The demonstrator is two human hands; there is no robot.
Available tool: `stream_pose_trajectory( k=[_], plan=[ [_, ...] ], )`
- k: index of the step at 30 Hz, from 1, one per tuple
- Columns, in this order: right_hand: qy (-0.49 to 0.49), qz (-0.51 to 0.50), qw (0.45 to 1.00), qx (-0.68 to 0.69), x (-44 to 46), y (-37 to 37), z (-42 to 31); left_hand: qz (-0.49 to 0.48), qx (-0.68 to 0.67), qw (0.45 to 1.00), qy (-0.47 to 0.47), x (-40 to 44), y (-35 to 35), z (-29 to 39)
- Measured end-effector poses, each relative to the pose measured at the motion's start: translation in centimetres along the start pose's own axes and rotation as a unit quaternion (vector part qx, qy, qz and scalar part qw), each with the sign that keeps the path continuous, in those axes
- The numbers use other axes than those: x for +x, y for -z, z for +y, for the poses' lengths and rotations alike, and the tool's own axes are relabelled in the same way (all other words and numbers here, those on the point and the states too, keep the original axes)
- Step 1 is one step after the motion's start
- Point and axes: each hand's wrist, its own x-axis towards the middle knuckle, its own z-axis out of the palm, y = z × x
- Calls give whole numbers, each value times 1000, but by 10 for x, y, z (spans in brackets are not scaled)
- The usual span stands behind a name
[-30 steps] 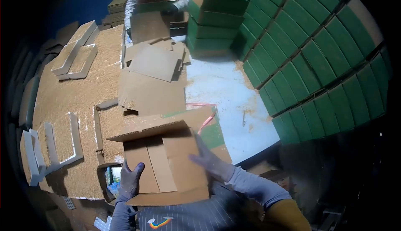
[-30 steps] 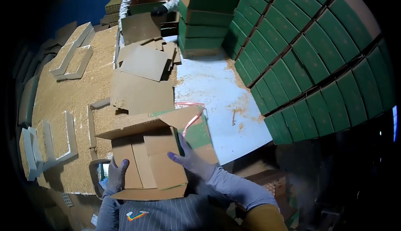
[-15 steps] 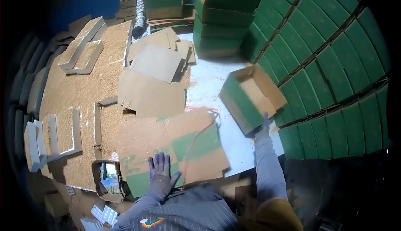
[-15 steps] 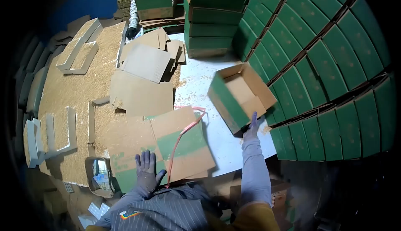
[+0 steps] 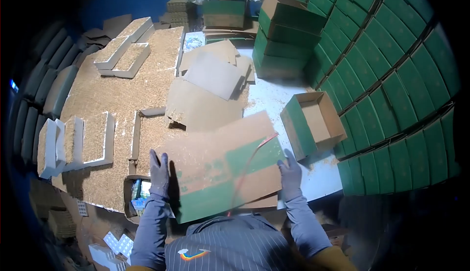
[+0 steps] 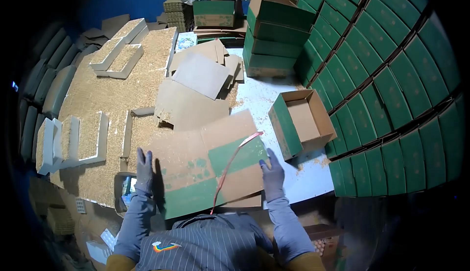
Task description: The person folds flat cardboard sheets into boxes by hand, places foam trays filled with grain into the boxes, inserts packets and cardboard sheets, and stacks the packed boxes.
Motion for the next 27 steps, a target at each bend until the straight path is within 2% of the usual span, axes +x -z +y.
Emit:
stream_pose_trajectory(
  k=[1, 2, 3, 4, 5, 6, 8, 9, 10, 12, 13, 14, 15, 16, 18, 19, 20, 22, 23, 24, 26, 27],
  plan=[
    [2, 47, 989, 138, 1, -3, -4, 31, -40, 998, -33, -2, 11, 14],
    [-87, -15, 975, 206, 3, 17, -44, 70, -62, 992, -88, -5, 25, 39],
    [-128, -42, 965, 224, 9, 28, -57, 125, 57, 969, -203, -12, 47, 76],
    [-128, -73, 950, 274, 16, 29, -59, 203, 139, 934, -259, -27, 62, 126],
    [-131, -103, 932, 322, 23, 30, -61, 257, 309, 854, -331, -30, 76, 148],
    [-128, -131, 943, 277, 30, 31, -51, 211, 376, 823, -370, -31, 88, 174],
    [-122, -184, 957, 187, 47, 39, -40, -32, 320, 883, -342, -23, 102, 194],
    [-98, -76, 992, 37, 52, 44, -40, -53, 288, 878, -378, -23, 102, 199],
    [-29, 17, 995, 93, 54, 49, -40, -40, 287, 868, -403, -24, 103, 198],
    [103, 194, 955, 199, 34, 50, -138, -140, 252, 904, -315, -26, 114, 202],
    [229, 135, 963, 40, 26, 46, -171, -223, 231, 920, -225, -25, 121, 211],
    [342, 70, 929, -121, 20, 37, -193, -303, 209, 921, -130, -20, 128, 226],
    [400, 3, 883, -245, 21, 20, -208, -376, 184, 908, -35, -16, 133, 234],
    [449, -63, 814, -362, 21, 8, -217, -383, 168, 908, -38, -12, 133, 230],
    [480, -45, 827, -289, 20, -1, -193, -394, 134, 908, -50, 4, 133, 220],
    [538, -5, 799, -270, 18, 5, -180, -376, 193, 905, -48, 5, 132, 222],
    [563, 6, 791, -239, 10, 11, -180, -307, 255, 904, -154, 0, 130, 223],
    [540, 7, 819, -195, 9, 10, -197, -161, 371, 846, -348, -21, 122, 224],
    [499, -59, 859, -98, 13, 11, -203, -181, 421, 836, -303, -35, 125, 242],
    [450, -123, 885, 2, 22, 13, -213, -212, 401, 839, -300, -49, 135, 261],
    [538, -328, 777, 14, 31, 12, -264, -269, 360, 843, -295, -69, 149, 290],
    [527, -446, 716, -106, 26, -9, -269, -328, 293, 834, -332, -71, 139, 289]
  ],
)
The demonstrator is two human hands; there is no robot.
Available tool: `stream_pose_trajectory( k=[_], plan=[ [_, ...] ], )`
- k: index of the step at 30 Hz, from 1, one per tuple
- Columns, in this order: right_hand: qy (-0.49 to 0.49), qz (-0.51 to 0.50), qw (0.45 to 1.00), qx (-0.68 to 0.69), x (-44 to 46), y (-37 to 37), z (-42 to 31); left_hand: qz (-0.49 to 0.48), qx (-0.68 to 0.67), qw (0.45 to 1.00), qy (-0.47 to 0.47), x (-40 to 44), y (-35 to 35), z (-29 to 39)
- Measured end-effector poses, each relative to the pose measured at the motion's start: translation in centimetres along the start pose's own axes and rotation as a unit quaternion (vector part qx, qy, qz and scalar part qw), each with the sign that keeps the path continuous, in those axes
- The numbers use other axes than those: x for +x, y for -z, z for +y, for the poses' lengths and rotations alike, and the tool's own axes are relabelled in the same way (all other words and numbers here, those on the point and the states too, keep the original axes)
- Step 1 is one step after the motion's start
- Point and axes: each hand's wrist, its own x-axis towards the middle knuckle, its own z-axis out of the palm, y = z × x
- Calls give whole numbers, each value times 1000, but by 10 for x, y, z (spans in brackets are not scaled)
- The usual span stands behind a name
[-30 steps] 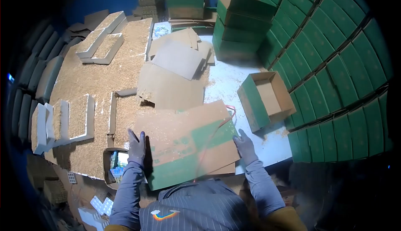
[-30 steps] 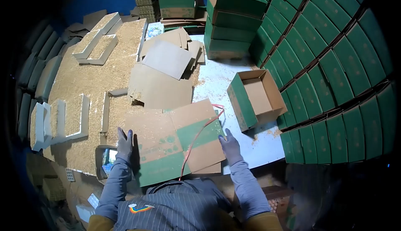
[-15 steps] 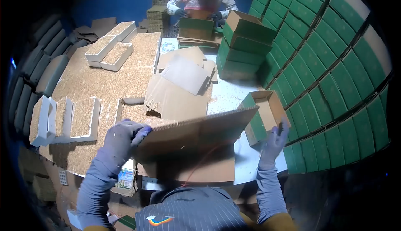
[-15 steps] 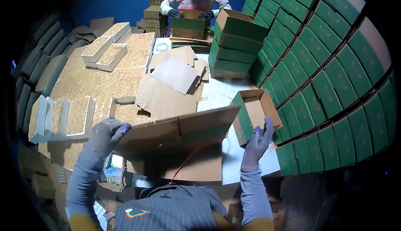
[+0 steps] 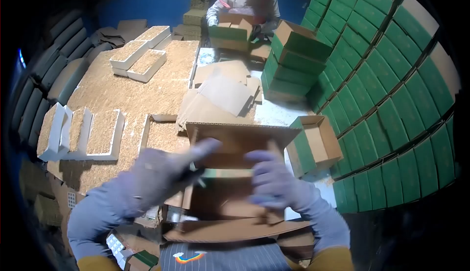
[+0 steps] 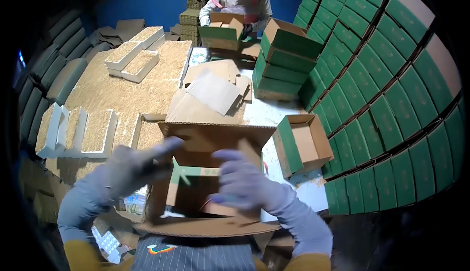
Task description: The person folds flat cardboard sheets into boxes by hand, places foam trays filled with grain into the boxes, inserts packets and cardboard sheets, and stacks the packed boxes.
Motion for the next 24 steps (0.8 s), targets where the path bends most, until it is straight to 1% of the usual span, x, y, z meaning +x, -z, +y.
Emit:
stream_pose_trajectory(
  k=[1, 2, 3, 4, 5, 6, 7, 8, 9, 11, 12, 13, 14, 15, 16, 17, 18, 19, 20, 21, 22, 23, 24],
  plan=[
    [-18, -174, 984, -23, 17, -20, -3, -24, -61, 995, -74, 8, -15, 1],
    [-64, -106, 986, 109, 14, -70, 12, -79, -31, 988, -133, 23, -42, -1],
    [-112, -103, 976, 153, -1, -102, 18, -127, 1, 973, -191, 41, -75, -9],
    [-160, -94, 963, 196, -16, -134, 24, -55, 144, 942, -298, 55, -106, -23],
    [-216, -147, 952, 159, -28, -139, 24, 14, 280, 875, -395, 68, -129, -37],
    [-125, -145, 977, 92, -29, -121, 23, 154, 280, 857, -405, 75, -133, -51],
    [-34, -142, 989, 25, -33, -94, 19, 248, 254, 880, -314, 74, -133, -59],
    [-66, -113, 991, -5, -52, -67, 19, 317, 219, 905, -178, 73, -136, -68],
    [-99, -83, 991, -34, -70, -44, 17, 375, 179, 909, -38, 72, -139, -76],
    [-208, -125, 964, 107, -90, -8, -10, 395, 221, 890, 54, 74, -142, -90],
    [-285, -91, 937, 179, -94, -8, -12, 407, 217, 886, 46, 76, -144, -83],
    [-356, -42, 899, 250, -98, -8, -15, 425, 254, 869, 12, 78, -146, -80],
    [-440, 60, 838, 317, -99, -22, -4, 411, 219, 885, -2, 73, -137, -70],
    [-512, 161, 757, 373, -94, -30, 3, 398, 185, 898, -15, 62, -122, -57],
    [-558, 193, 708, 387, -76, -23, 0, 386, 112, 913, -73, 43, -114, -52],
    [-564, 162, 756, 290, -78, -30, 10, 327, 13, 927, -185, 25, -108, -48],
    [-558, 152, 736, 352, -81, -37, 20, 192, -25, 960, -201, 3, -104, -43],
    [-548, 139, 714, 412, -80, -44, 28, 135, 32, 963, -232, -8, -127, -46],
    [-538, 85, 696, 468, -79, -44, 35, 120, 53, 958, -255, -16, -143, -53],
    [-534, 82, 729, 420, -75, -36, 38, 107, 75, 953, -274, -20, -154, -61],
    [-525, 76, 761, 374, -70, -24, 39, 133, 70, 949, -277, -15, -159, -79],
    [-510, 69, 791, 331, -65, -14, 42, 186, 76, 945, -257, -6, -161, -100],
    [-476, 123, 780, 386, -70, -4, 51, 278, -43, 937, -209, 5, -158, -116]
  ],
)
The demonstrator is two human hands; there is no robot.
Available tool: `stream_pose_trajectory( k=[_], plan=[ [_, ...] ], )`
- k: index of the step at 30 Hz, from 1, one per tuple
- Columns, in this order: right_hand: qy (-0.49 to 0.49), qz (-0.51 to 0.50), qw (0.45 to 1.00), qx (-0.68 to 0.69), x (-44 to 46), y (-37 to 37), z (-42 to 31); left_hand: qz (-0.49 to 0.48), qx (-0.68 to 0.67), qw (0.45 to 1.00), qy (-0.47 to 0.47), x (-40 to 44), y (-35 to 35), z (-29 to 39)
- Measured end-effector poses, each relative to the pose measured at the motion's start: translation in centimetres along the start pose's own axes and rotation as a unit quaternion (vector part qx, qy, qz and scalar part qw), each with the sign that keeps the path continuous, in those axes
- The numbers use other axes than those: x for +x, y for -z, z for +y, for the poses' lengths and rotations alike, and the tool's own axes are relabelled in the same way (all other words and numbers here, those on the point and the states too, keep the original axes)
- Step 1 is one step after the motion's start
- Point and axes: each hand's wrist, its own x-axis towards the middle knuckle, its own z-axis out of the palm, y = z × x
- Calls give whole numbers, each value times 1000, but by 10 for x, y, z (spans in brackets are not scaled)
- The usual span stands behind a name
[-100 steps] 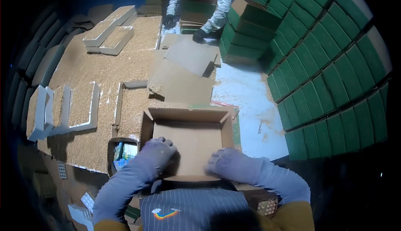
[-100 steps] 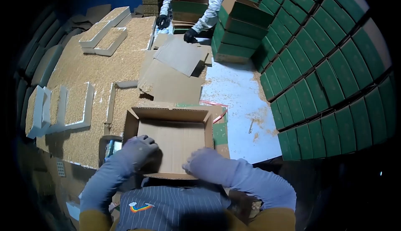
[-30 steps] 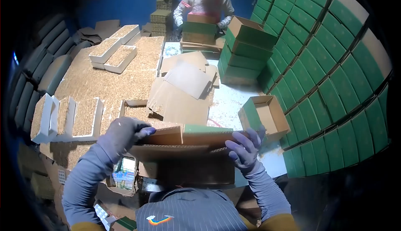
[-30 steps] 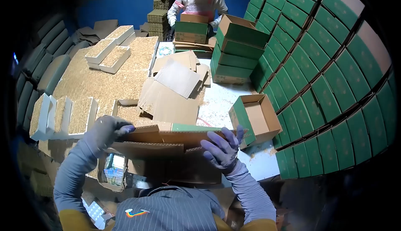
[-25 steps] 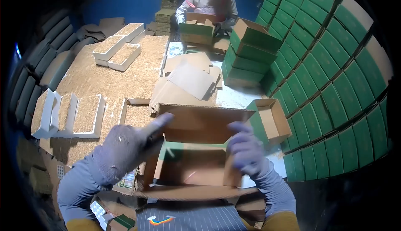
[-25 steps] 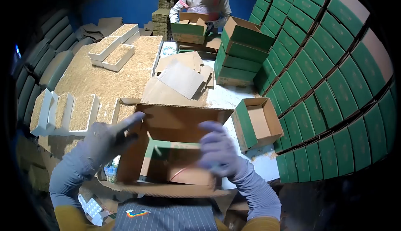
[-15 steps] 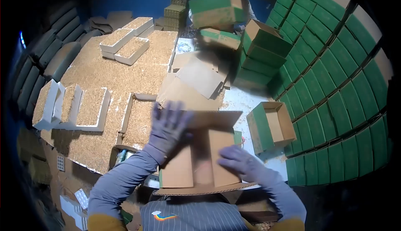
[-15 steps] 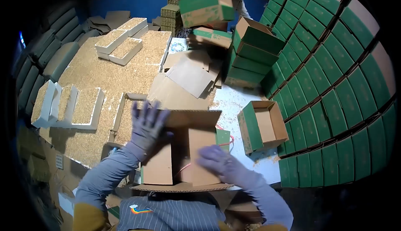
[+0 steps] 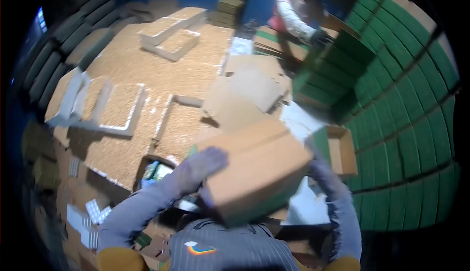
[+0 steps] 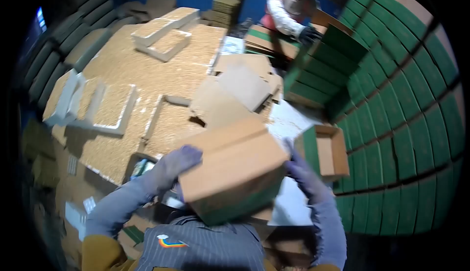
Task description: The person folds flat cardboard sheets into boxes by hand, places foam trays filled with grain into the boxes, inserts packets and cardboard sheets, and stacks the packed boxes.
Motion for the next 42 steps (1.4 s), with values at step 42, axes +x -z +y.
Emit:
stream_pose_trajectory(
  k=[42],
  plan=[
    [-28, 219, 975, -12, 67, -32, 73, 573, -69, 341, 742, -107, 101, -383]
  ],
)
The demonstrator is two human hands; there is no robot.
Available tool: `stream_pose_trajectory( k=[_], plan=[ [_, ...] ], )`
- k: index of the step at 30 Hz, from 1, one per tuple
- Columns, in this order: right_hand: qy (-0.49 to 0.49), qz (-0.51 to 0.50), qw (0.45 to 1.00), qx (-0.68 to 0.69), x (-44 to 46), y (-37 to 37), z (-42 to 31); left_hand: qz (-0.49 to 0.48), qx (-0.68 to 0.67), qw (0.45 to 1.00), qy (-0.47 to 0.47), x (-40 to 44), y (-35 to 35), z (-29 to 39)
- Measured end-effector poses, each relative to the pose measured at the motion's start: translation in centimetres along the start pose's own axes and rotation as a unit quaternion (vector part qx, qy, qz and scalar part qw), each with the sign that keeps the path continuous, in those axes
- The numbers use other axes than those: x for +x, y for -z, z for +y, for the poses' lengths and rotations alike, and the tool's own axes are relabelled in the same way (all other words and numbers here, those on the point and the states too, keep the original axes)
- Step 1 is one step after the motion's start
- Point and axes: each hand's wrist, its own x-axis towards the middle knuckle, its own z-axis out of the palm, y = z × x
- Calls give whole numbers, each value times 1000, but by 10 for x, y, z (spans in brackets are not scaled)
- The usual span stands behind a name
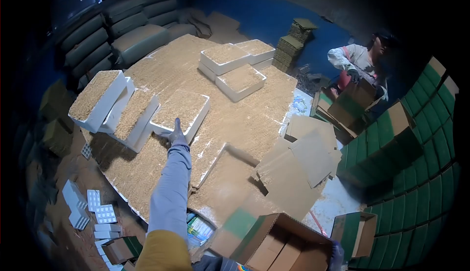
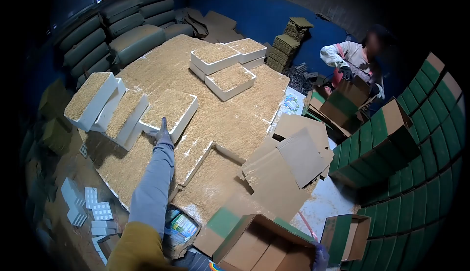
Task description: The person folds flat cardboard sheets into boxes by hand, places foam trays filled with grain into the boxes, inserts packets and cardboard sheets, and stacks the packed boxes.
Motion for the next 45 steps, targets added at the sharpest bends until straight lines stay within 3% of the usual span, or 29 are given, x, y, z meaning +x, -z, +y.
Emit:
stream_pose_trajectory(
  k=[2, 4, 6, 7, 9, 11, 12, 13, 15, 17, 18, 21, 25, 28, 31, 33, 35, 36, 37, 39, 41, 42, 43, 44, 45],
  plan=[
    [-2, 8, 1000, 2, -2, -1, 1, -51, -18, 998, 33, 5, -9, -7],
    [-3, 14, 1000, 4, -3, 0, 4, -111, -152, 980, 69, 54, -28, -42],
    [1, 20, 1000, 5, -7, 1, 7, -336, -304, 879, 150, 52, -2, -48],
    [7, 22, 1000, 6, -9, 1, 9, -452, -338, 799, 206, 32, 25, -40],
    [26, 23, 999, 6, -13, 0, 12, -464, -331, 784, 245, -36, 61, -22],
    [58, -2, 998, -8, -4, 1, 12, -509, -219, 815, 169, -110, 100, 3],
    [102, -25, 991, -85, 8, 7, 21, -531, -193, 813, 141, -145, 115, 12],
    [127, -42, 983, -129, 14, 9, 16, -588, -176, 778, 133, -167, 125, 14],
    [160, -67, 968, -179, 26, 3, -9, -649, -124, 750, 34, -246, 151, 31],
    [238, -120, 935, -233, 53, 6, -4, -706, -94, 699, 54, -307, 166, 29],
    [290, -131, 893, -317, 66, 6, -7, -730, -91, 671, 96, -327, 166, 16],
    [302, -168, 863, -368, 82, 4, -16, -768, -33, 632, 98, -382, 180, -18],
    [288, -158, 871, -364, 71, 1, -12, -764, 46, 643, 29, -384, 212, -50],
    [287, -136, 878, -359, 58, -1, -9, -753, 100, 648, 53, -367, 253, -38],
    [371, -78, 869, -318, 53, -7, 3, -729, 146, 669, 19, -340, 273, -63],
    [122, -209, 963, -116, 46, -6, -36, -726, 162, 668, -27, -351, 275, -63],
    [-5, -379, 921, -89, 75, 15, -54, -706, 209, 665, -122, -362, 271, -76],
    [-93, -426, 900, -10, 92, 16, -55, -708, 244, 654, -112, -368, 268, -77],
    [-130, -414, 900, 50, 107, 12, -60, -667, 299, 638, -241, -354, 261, -109],
    [-20, -282, 952, -117, 152, -19, -46, -623, 396, 641, -210, -372, 257, -86],
    [107, -132, 916, -364, 211, -45, 6, -579, 400, 632, -324, -378, 258, -95],
    [140, -108, 892, -417, 236, -55, 28, -543, 409, 631, -374, -378, 262, -99],
    [163, -83, 870, -457, 247, -63, 44, -516, 317, 649, -461, -378, 265, -106],
    [144, -81, 852, -497, 262, -72, 61, -531, 270, 646, -477, -380, 272, -98],
    [203, -95, 874, -431, 288, -71, 100, -543, 222, 641, -494, -379, 282, -87]
  ],
)
